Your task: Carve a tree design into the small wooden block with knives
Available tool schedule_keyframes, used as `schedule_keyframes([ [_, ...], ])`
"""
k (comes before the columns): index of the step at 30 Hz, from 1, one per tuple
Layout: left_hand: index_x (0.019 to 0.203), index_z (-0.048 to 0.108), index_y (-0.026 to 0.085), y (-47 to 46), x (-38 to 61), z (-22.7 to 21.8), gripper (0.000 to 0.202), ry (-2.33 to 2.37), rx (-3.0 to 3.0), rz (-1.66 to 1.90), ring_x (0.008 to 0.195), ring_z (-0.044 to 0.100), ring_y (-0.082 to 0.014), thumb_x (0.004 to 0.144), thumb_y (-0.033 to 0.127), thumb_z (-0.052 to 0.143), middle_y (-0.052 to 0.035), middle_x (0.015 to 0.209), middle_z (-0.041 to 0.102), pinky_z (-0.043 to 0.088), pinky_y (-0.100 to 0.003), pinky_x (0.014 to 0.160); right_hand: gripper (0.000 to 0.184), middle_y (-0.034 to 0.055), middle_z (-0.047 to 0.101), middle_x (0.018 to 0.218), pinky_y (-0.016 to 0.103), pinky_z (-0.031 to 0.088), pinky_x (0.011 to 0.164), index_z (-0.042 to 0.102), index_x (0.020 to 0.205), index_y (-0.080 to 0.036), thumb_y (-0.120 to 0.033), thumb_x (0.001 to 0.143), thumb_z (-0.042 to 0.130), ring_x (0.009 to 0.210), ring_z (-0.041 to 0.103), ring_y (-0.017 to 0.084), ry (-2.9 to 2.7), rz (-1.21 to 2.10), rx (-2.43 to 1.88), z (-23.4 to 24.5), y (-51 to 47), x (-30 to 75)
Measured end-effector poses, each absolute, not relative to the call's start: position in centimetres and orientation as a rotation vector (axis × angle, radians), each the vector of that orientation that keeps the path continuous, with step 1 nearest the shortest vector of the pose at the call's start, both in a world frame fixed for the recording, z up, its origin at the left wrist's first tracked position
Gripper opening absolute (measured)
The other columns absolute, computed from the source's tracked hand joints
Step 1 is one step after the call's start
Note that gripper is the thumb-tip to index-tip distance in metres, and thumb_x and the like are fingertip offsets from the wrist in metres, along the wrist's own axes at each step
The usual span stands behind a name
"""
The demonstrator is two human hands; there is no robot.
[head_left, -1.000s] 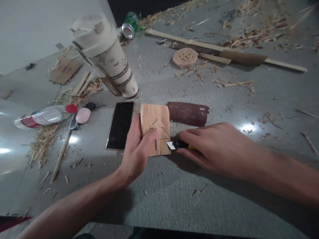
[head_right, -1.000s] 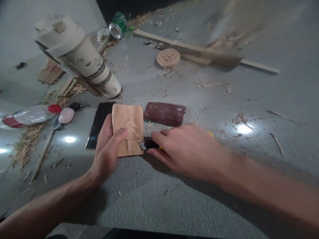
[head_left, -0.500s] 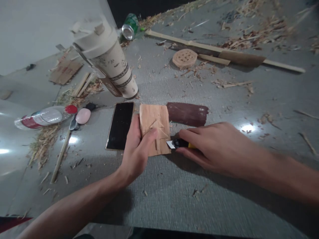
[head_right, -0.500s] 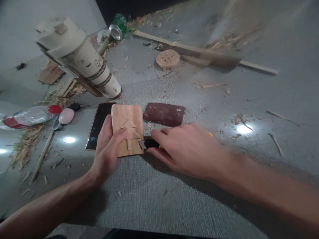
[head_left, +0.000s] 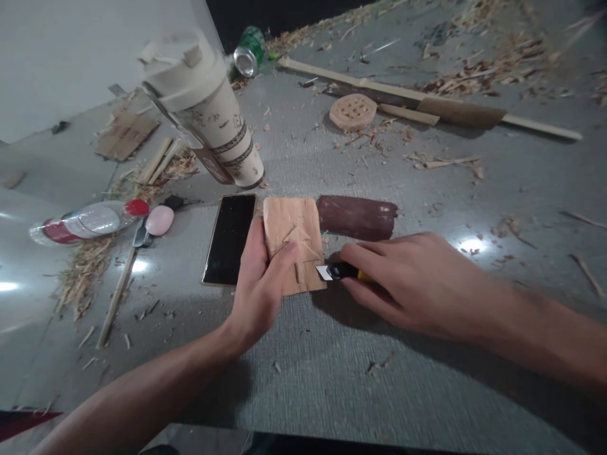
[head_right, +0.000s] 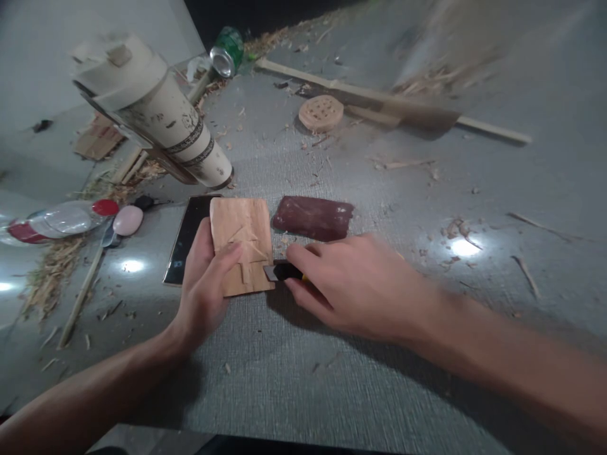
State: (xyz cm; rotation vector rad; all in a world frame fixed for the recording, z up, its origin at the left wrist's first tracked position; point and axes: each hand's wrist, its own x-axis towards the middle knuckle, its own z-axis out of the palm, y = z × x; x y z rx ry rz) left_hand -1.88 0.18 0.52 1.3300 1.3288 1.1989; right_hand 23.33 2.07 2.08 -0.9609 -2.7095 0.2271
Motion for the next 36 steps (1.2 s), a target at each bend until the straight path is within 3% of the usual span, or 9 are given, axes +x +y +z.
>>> schedule_keyframes([
  [6,0.122,0.065,0.025,0.22,-1.83,0.81,0.02,1.34,1.388,1.16,0.115,0.075,-0.0291,0.108,0.037,0.072,-0.0057,0.12,0.075,0.066,-0.045,0.103,0.031,-0.0001,0.072,0.075,0.037,0.019,0.058,0.06,0.099,-0.023,-0.036,0.121,0.042,0.055,0.061,0.018,-2.717,0.281,-0.974,1.92,2.28,23.14],
  [13,0.118,0.065,0.024,0.33,-1.74,0.84,0.019,1.329,1.398,1.182,0.109,0.076,-0.0287,0.107,0.037,0.073,-0.0056,0.114,0.075,0.068,-0.044,0.097,0.029,0.0006,0.075,0.079,0.037,0.016,0.058,0.06,0.101,-0.024,-0.038,0.12,0.043,0.055,0.061,0.018,-2.729,0.33,-0.987,1.77,2.39,23.29],
  [25,0.124,0.065,0.024,0.2,-1.74,0.93,0.022,1.334,1.395,1.16,0.113,0.077,-0.0285,0.108,0.037,0.072,-0.0054,0.116,0.074,0.07,-0.047,0.102,0.029,0.0017,0.077,0.082,0.038,0.016,0.058,0.059,0.101,-0.024,-0.041,0.12,0.045,0.058,0.062,0.018,-2.772,0.383,-1.035,1.76,2.59,23.22],
  [36,0.124,0.067,0.025,0.06,-1.83,0.76,0.02,1.313,1.364,1.169,0.107,0.074,-0.0274,0.109,0.038,0.072,-0.0053,0.115,0.075,0.068,-0.043,0.094,0.029,0.0008,0.074,0.08,0.038,0.018,0.059,0.062,0.103,-0.022,-0.038,0.121,0.046,0.057,0.059,0.016,-2.755,0.386,-0.96,1.82,2.3,23.28],
])
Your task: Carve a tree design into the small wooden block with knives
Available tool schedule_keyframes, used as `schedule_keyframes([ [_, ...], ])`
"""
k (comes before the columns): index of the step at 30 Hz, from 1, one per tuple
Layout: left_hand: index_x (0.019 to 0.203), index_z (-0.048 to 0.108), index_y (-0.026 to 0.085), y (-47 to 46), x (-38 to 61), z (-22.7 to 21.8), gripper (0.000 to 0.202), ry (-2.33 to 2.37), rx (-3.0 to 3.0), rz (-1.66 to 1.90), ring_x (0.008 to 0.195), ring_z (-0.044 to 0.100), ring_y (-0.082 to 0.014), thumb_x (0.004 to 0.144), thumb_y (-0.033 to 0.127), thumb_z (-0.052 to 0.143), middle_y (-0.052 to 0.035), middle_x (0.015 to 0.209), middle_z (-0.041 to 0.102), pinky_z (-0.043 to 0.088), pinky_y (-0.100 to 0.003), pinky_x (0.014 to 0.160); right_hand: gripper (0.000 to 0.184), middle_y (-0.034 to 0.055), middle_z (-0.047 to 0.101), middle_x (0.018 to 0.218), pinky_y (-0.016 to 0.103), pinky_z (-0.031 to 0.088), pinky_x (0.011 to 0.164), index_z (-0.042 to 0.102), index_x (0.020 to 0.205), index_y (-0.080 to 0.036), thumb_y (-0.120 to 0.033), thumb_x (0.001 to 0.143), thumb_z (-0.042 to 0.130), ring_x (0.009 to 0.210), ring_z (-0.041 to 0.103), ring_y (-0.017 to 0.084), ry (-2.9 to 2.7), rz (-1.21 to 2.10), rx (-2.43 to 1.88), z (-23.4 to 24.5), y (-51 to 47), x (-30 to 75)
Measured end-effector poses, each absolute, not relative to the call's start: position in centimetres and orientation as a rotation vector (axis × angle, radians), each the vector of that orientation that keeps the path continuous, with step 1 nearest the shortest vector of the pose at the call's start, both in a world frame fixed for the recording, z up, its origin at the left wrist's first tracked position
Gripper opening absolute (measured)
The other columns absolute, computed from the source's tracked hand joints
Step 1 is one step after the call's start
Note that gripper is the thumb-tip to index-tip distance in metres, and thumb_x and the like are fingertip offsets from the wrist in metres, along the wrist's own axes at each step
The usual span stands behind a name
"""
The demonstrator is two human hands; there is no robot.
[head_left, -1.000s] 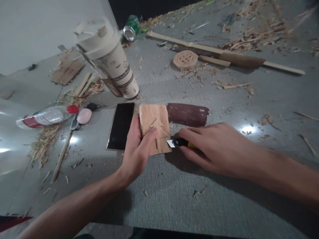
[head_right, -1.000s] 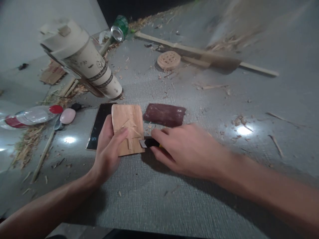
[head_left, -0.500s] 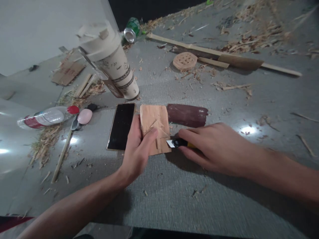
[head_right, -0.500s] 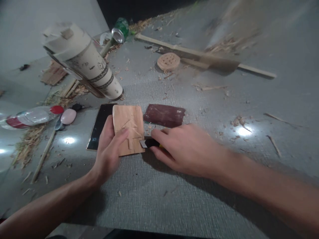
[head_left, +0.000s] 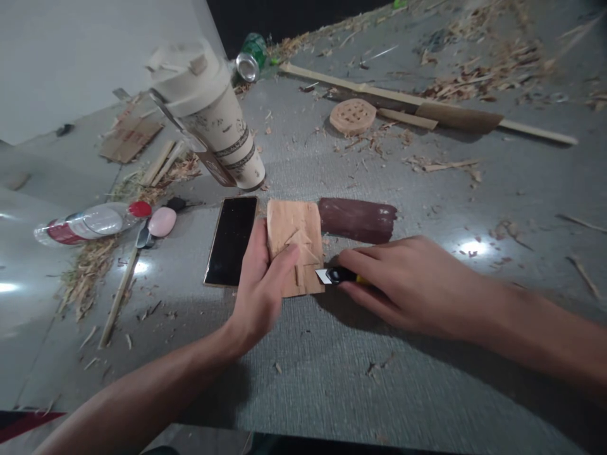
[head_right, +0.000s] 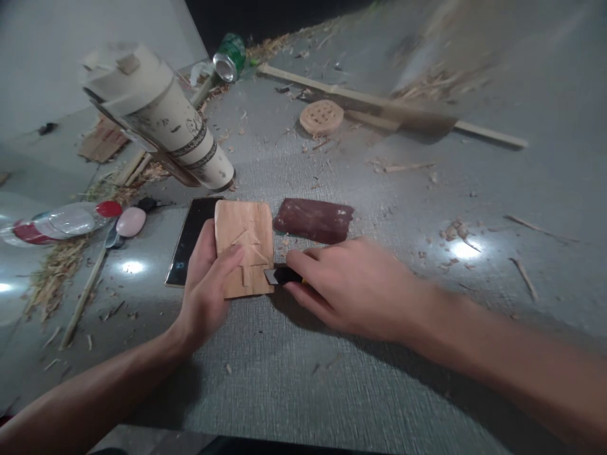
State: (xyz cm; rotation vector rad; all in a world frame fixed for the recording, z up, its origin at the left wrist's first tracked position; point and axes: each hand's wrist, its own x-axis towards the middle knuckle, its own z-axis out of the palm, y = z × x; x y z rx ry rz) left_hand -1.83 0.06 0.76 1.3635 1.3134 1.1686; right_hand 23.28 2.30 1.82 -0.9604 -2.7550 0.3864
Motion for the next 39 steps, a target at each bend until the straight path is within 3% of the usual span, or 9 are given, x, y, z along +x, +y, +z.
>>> schedule_keyframes([
  [12,0.125,0.067,0.025,0.0,-1.7,1.3,0.024,1.338,1.357,1.149,0.114,0.074,-0.0302,0.108,0.04,0.073,-0.0071,0.119,0.076,0.068,-0.047,0.101,0.027,0.0005,0.075,0.08,0.037,0.022,0.06,0.063,0.103,-0.023,-0.035,0.121,0.048,0.061,0.063,0.017,-2.735,0.37,-0.92,2.3,2.0,23.1],
  [15,0.129,0.066,0.025,0.0,-1.7,1.4,0.026,1.337,1.344,1.116,0.113,0.074,-0.0302,0.108,0.041,0.072,-0.0074,0.121,0.076,0.067,-0.047,0.099,0.026,0.0001,0.076,0.081,0.037,0.021,0.061,0.062,0.105,-0.023,-0.035,0.122,0.047,0.06,0.062,0.016,-2.722,0.371,-0.915,1.7,1.8,23.0],
  [20,0.118,0.069,0.023,-0.1,-1.7,1.4,0.015,1.4,1.427,1.1,0.107,0.07,-0.0283,0.107,0.034,0.071,-0.0059,0.113,0.073,0.062,-0.047,0.099,0.022,-0.0007,0.075,0.081,0.038,0.019,0.062,0.063,0.106,-0.024,-0.034,0.12,0.048,0.06,0.059,0.016,-2.692,0.36,-0.91,0.6,1.5,22.9],
  [30,0.114,0.066,0.024,0.0,-1.7,1.4,0.013,1.366,1.467,1.091,0.102,0.068,-0.0263,0.108,0.035,0.069,-0.0046,0.108,0.073,0.06,-0.042,0.092,0.026,-0.0005,0.075,0.079,0.036,0.021,0.06,0.066,0.104,-0.022,-0.034,0.12,0.049,0.058,0.06,0.015,-2.763,0.435,-0.858,2.1,2.1,23.0],
  [39,0.118,0.068,0.024,0.1,-1.8,1.3,0.017,1.34,1.461,1.094,0.103,0.071,-0.0261,0.109,0.038,0.071,-0.0044,0.11,0.075,0.062,-0.041,0.091,0.03,-0.0006,0.073,0.077,0.036,0.021,0.061,0.066,0.105,-0.022,-0.036,0.121,0.044,0.058,0.06,0.017,-2.755,0.414,-0.836,1.8,2.2,23.1],
])
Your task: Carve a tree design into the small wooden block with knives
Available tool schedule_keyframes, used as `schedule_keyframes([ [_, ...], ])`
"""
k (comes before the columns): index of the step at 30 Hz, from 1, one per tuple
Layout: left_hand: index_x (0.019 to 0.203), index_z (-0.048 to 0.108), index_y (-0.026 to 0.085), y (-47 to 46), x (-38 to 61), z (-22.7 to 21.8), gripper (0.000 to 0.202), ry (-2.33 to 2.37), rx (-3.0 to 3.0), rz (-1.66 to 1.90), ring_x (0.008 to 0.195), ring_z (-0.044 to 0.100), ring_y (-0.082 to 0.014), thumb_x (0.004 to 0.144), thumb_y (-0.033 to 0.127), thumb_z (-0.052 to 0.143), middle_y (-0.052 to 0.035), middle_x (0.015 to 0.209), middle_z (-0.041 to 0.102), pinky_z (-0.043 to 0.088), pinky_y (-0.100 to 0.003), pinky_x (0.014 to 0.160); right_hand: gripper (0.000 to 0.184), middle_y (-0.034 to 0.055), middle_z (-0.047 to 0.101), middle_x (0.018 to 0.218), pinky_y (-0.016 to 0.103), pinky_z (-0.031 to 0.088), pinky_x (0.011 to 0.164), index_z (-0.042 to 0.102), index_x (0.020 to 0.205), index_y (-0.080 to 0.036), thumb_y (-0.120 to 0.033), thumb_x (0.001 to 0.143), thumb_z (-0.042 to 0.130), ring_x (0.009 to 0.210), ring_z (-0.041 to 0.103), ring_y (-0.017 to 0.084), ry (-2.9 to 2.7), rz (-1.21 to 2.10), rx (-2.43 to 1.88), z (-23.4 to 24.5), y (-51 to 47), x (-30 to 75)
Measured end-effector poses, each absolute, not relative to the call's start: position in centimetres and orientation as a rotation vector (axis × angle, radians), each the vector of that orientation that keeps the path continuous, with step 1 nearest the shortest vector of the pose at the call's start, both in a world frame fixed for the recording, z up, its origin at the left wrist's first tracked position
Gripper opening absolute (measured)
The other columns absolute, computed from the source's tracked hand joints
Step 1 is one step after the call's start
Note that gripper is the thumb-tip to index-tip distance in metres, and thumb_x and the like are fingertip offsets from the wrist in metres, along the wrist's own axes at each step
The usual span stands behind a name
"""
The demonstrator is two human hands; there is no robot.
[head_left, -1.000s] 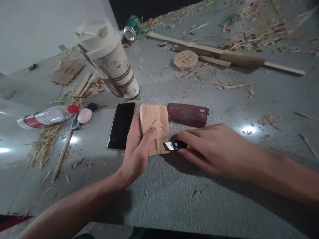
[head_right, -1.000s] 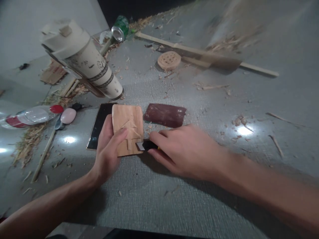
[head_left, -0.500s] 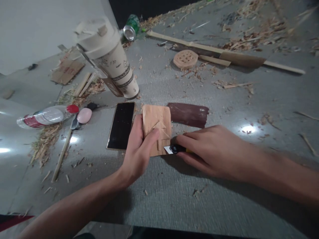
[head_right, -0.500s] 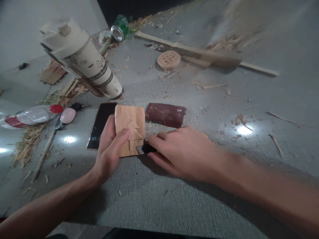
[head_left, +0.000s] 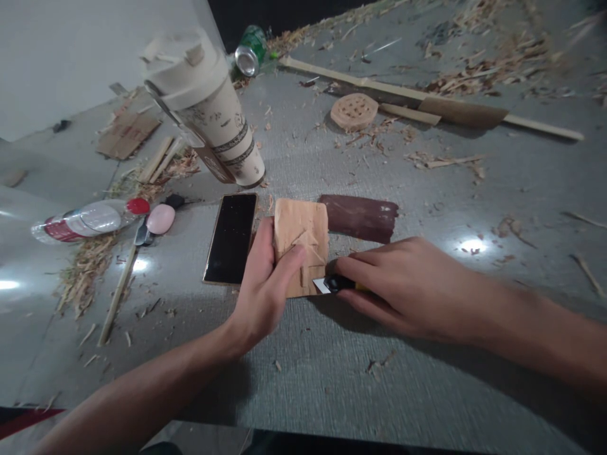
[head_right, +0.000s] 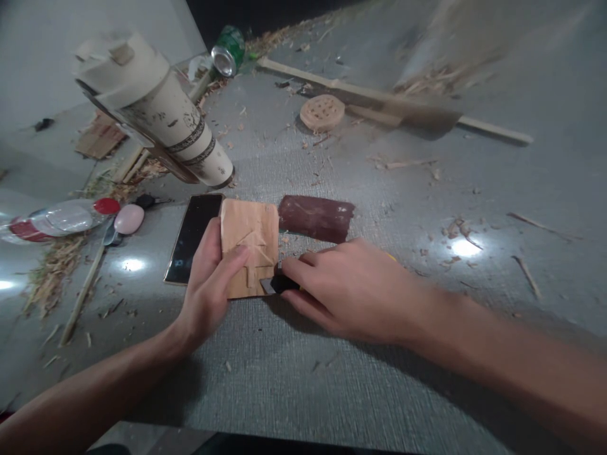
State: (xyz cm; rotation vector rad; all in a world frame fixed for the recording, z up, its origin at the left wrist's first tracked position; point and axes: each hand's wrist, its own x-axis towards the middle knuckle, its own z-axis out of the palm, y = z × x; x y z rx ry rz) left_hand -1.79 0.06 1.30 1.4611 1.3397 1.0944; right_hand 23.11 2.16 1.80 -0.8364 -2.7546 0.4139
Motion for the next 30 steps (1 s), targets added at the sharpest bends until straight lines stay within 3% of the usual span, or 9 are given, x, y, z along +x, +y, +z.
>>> schedule_keyframes([
  [12,0.115,0.066,0.024,0.29,-1.56,1.78,0.013,1.328,1.511,1.083,0.099,0.072,-0.0254,0.106,0.033,0.07,-0.0042,0.107,0.076,0.063,-0.041,0.087,0.026,-0.0007,0.073,0.077,0.036,0.021,0.061,0.067,0.105,-0.022,-0.035,0.119,0.05,0.059,0.059,0.016,-2.775,0.46,-0.843,1.89,2.19,23.09],
  [19,0.117,0.069,0.024,0.06,-1.56,1.64,0.013,1.31,1.45,1.07,0.098,0.07,-0.0245,0.107,0.033,0.069,-0.0039,0.106,0.075,0.061,-0.04,0.087,0.033,-0.0003,0.073,0.079,0.038,0.021,0.061,0.067,0.104,-0.023,-0.036,0.122,0.043,0.06,0.06,0.017,-2.774,0.496,-0.843,2.12,2.05,23.1],
  [30,0.126,0.073,0.023,0.08,-1.81,0.91,0.022,1.27,1.35,1.064,0.111,0.07,-0.0301,0.11,0.038,0.068,-0.0078,0.119,0.077,0.061,-0.046,0.098,0.03,0.0001,0.077,0.084,0.039,0.018,0.061,0.068,0.107,-0.023,-0.037,0.123,0.046,0.061,0.063,0.017,-2.741,0.381,-0.924,2.2,1.57,22.97],
])
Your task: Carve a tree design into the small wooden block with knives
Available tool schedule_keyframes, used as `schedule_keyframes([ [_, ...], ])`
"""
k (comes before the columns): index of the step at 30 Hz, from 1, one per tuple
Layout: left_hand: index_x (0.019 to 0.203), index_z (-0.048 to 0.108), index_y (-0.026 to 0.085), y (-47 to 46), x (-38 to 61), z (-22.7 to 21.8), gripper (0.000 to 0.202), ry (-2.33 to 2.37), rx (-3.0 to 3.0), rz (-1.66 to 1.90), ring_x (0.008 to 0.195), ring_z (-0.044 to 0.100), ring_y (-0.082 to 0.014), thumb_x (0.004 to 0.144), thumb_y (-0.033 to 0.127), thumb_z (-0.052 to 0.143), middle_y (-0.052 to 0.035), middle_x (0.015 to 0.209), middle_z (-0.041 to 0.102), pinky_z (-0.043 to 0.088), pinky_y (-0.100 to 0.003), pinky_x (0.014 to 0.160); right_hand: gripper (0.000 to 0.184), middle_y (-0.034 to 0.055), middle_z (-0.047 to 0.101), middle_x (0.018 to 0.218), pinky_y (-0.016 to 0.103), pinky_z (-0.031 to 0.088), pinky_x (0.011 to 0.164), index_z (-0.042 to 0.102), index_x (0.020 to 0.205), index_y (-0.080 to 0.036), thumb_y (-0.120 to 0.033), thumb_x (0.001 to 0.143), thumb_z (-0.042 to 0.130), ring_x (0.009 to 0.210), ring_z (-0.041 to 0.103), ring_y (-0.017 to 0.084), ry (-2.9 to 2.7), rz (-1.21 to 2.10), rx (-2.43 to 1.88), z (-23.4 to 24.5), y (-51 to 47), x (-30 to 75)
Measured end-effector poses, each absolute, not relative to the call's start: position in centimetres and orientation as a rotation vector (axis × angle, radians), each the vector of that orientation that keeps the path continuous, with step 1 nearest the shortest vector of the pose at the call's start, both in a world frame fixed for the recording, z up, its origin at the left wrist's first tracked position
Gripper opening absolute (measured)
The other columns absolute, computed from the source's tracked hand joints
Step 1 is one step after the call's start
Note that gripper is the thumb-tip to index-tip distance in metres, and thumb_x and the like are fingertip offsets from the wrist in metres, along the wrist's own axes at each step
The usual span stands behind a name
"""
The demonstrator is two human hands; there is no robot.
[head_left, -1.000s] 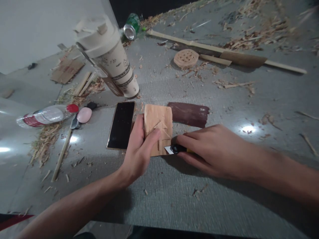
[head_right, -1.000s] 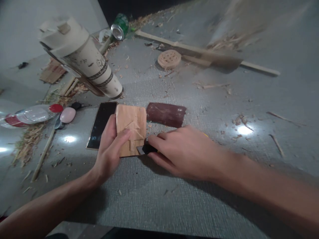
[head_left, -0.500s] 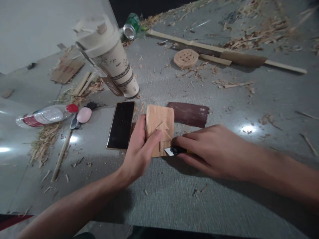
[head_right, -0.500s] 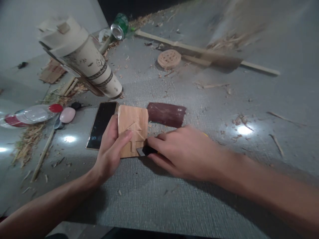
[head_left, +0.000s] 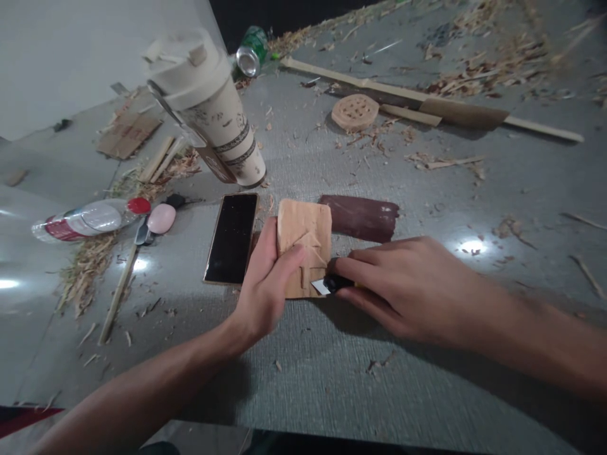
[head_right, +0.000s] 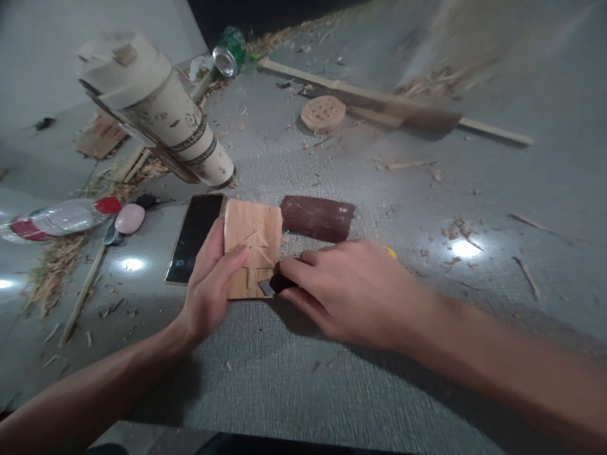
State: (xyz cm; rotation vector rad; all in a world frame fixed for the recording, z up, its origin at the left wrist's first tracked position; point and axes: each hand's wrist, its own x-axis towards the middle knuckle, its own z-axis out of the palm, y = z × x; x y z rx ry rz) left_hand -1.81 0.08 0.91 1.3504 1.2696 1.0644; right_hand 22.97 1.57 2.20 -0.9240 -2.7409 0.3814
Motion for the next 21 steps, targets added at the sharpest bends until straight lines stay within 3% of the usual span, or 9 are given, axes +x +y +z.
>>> schedule_keyframes([
  [5,0.125,0.072,0.023,0.06,-1.78,0.9,0.023,1.264,1.283,1.068,0.111,0.07,-0.03,0.109,0.039,0.068,-0.0076,0.118,0.076,0.061,-0.045,0.099,0.029,-0.0006,0.078,0.084,0.038,0.018,0.061,0.068,0.11,-0.024,-0.038,0.123,0.047,0.061,0.065,0.018,-2.727,0.317,-0.931,2.15,1.4,22.88],
  [12,0.131,0.07,0.023,-0.17,-1.56,0.82,0.025,1.262,1.239,1.098,0.122,0.072,-0.0339,0.112,0.037,0.065,-0.0091,0.125,0.076,0.061,-0.055,0.114,0.03,-0.0011,0.074,0.081,0.038,0.02,0.061,0.068,0.111,-0.024,-0.039,0.124,0.045,0.063,0.064,0.018,-2.678,0.238,-1.0,2.04,1.34,22.97],
  [16,0.137,0.068,0.023,-0.2,-1.43,0.86,0.03,1.275,1.3,1.115,0.129,0.072,-0.034,0.111,0.037,0.066,-0.0091,0.134,0.078,0.059,-0.054,0.121,0.033,-0.0009,0.074,0.081,0.037,0.02,0.061,0.066,0.106,-0.025,-0.042,0.124,0.045,0.063,0.062,0.018,-2.65,0.245,-1.027,2.0,1.78,23.24],
  [21,0.134,0.066,0.023,-0.21,-1.4,1.07,0.027,1.302,1.324,1.1,0.123,0.073,-0.032,0.111,0.038,0.066,-0.0087,0.129,0.078,0.062,-0.051,0.115,0.035,-0.0001,0.075,0.082,0.038,0.019,0.06,0.065,0.107,-0.024,-0.043,0.125,0.043,0.061,0.061,0.017,-2.678,0.312,-0.982,1.72,2.17,23.52],
])
